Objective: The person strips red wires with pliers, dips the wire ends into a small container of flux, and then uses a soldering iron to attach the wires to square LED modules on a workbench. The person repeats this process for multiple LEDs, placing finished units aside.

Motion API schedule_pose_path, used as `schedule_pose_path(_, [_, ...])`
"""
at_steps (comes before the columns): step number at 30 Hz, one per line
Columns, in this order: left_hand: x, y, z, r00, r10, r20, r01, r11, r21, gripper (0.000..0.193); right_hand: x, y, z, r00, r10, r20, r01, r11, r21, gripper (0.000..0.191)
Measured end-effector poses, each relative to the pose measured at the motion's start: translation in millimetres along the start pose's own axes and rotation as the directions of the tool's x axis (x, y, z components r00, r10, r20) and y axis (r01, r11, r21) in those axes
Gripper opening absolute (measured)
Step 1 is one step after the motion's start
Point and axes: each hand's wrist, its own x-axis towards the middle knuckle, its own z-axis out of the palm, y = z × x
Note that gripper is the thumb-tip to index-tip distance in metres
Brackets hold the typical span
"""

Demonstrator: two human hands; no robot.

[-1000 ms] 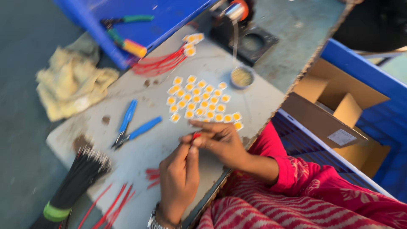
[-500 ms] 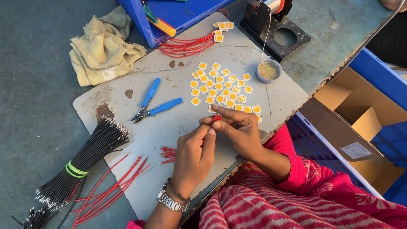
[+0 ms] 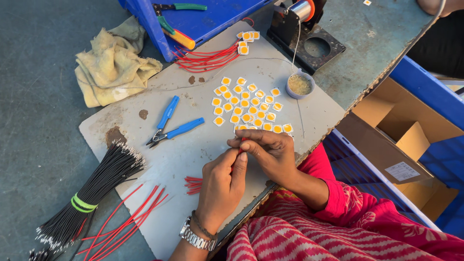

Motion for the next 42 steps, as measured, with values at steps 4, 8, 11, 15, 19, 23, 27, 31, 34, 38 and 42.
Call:
schedule_pose_path(4, [0.1, 0.1, 2.2, 0.999, 0.045, -0.017, -0.044, 0.998, 0.045, 0.022, -0.7, -3.9, -2.3, 1.000, 0.002, -0.001, -0.002, 1.000, -0.025, 0.022])
schedule_pose_path(8, [0.1, -0.8, 5.3, 0.999, -0.040, -0.018, 0.041, 0.997, 0.064, 0.022, 1.9, -9.1, -4.9, 1.000, -0.005, 0.023, 0.007, 0.994, -0.108, 0.025])
schedule_pose_path(11, [-0.3, -2.3, 6.7, 0.998, -0.055, -0.030, 0.057, 0.996, 0.069, 0.022, 2.3, -13.5, -9.9, 0.994, -0.033, 0.103, 0.050, 0.984, -0.171, 0.034])
schedule_pose_path(15, [-1.6, -4.4, 8.6, 0.997, -0.050, -0.056, 0.053, 0.997, 0.063, 0.022, 2.9, -12.2, -7.1, 0.997, -0.033, 0.071, 0.048, 0.973, -0.224, 0.025])
schedule_pose_path(19, [-0.8, -1.4, 8.1, 0.992, -0.124, -0.021, 0.125, 0.991, 0.055, 0.022, 3.0, -17.0, -9.5, 0.996, -0.016, 0.088, 0.032, 0.982, -0.186, 0.020])
schedule_pose_path(23, [-0.6, 3.9, 5.6, 0.980, -0.194, 0.031, 0.191, 0.978, 0.083, 0.023, 2.4, -35.9, -40.3, 0.968, -0.080, 0.240, 0.138, 0.962, -0.237, 0.027])
schedule_pose_path(27, [-2.6, 3.1, 6.0, 0.984, -0.180, 0.017, 0.179, 0.983, 0.030, 0.023, 2.5, -39.5, -60.8, 0.986, 0.096, 0.133, -0.075, 0.985, -0.156, 0.040])
schedule_pose_path(31, [-1.1, 0.9, 7.0, 0.991, -0.133, 0.033, 0.132, 0.991, 0.026, 0.025, -0.7, -27.5, -51.5, 0.946, 0.280, 0.161, -0.275, 0.960, -0.053, 0.029])
schedule_pose_path(34, [-1.5, 2.1, 7.1, 0.986, -0.160, 0.042, 0.160, 0.987, 0.001, 0.026, -0.7, -20.4, -41.8, 0.947, 0.270, 0.174, -0.273, 0.962, -0.007, 0.021])
schedule_pose_path(38, [-1.1, 1.8, 5.1, 0.985, -0.169, 0.042, 0.170, 0.985, -0.022, 0.026, 0.9, -17.5, -39.1, 0.954, 0.252, 0.164, -0.251, 0.968, -0.025, 0.016])
schedule_pose_path(42, [-0.6, 0.0, 5.3, 0.989, -0.145, 0.040, 0.146, 0.989, -0.013, 0.026, 0.3, -15.5, -40.6, 0.956, 0.243, 0.163, -0.248, 0.969, 0.011, 0.014])
